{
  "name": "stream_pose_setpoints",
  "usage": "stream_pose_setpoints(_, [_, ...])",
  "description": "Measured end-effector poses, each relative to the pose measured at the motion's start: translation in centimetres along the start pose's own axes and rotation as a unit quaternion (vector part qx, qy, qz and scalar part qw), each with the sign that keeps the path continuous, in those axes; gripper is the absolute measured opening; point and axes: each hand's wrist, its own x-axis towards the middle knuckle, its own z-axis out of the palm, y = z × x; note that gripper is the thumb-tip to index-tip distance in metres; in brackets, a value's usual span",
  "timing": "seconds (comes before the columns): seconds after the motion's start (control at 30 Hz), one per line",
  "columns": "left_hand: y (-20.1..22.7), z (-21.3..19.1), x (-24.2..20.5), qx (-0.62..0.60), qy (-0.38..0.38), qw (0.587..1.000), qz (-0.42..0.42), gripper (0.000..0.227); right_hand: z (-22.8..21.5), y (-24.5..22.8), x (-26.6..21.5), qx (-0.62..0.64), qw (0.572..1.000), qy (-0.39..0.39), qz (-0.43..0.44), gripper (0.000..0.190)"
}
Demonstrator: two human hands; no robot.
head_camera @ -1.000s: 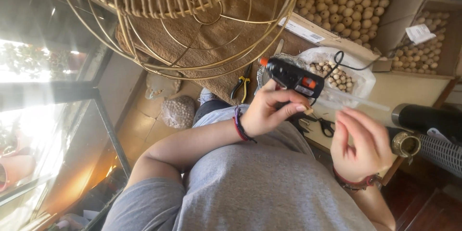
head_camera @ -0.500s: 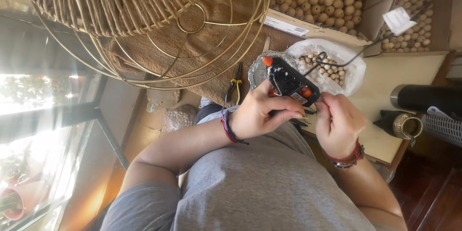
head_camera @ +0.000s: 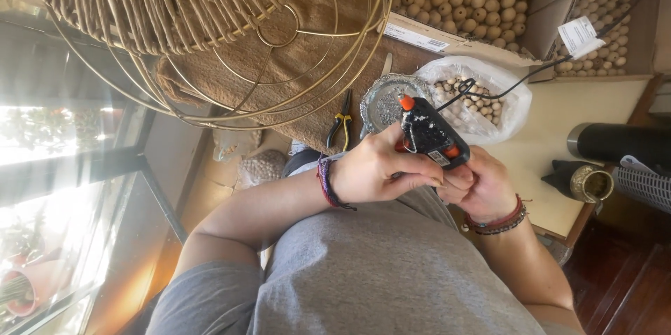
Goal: Gluing and trimming wicker string onto a metal frame to create a decorative item.
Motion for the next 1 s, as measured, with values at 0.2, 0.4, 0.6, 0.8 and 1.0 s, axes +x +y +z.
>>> stream_pose_setpoints(0.2, [-1.8,1.1,-1.0,-0.005,0.048,0.996,-0.073,0.008,2.7,-1.9,-0.2,-0.539,0.817,0.166,-0.118,0.022])
stream_pose_setpoints(0.4, [-1.3,1.8,-0.3,-0.003,0.09,0.986,-0.142,0.01,1.9,-1.0,1.0,-0.793,0.358,0.206,-0.448,0.021])
stream_pose_setpoints(0.6, [-0.2,1.4,-0.2,-0.015,0.067,0.99,-0.127,0.006,3.4,-1.0,1.5,-0.811,0.372,0.175,-0.416,0.005])
stream_pose_setpoints(0.8, [-0.8,1.6,-1.4,0.004,0.041,0.994,-0.105,0.008,2.7,-0.4,-0.3,-0.739,0.579,0.184,-0.29,0.023])
stream_pose_setpoints(1.0, [0.7,0.4,-0.2,0.01,0.0,0.999,-0.053,0.009,1.6,-0.3,-1.9,-0.445,0.866,0.167,-0.154,0.038])
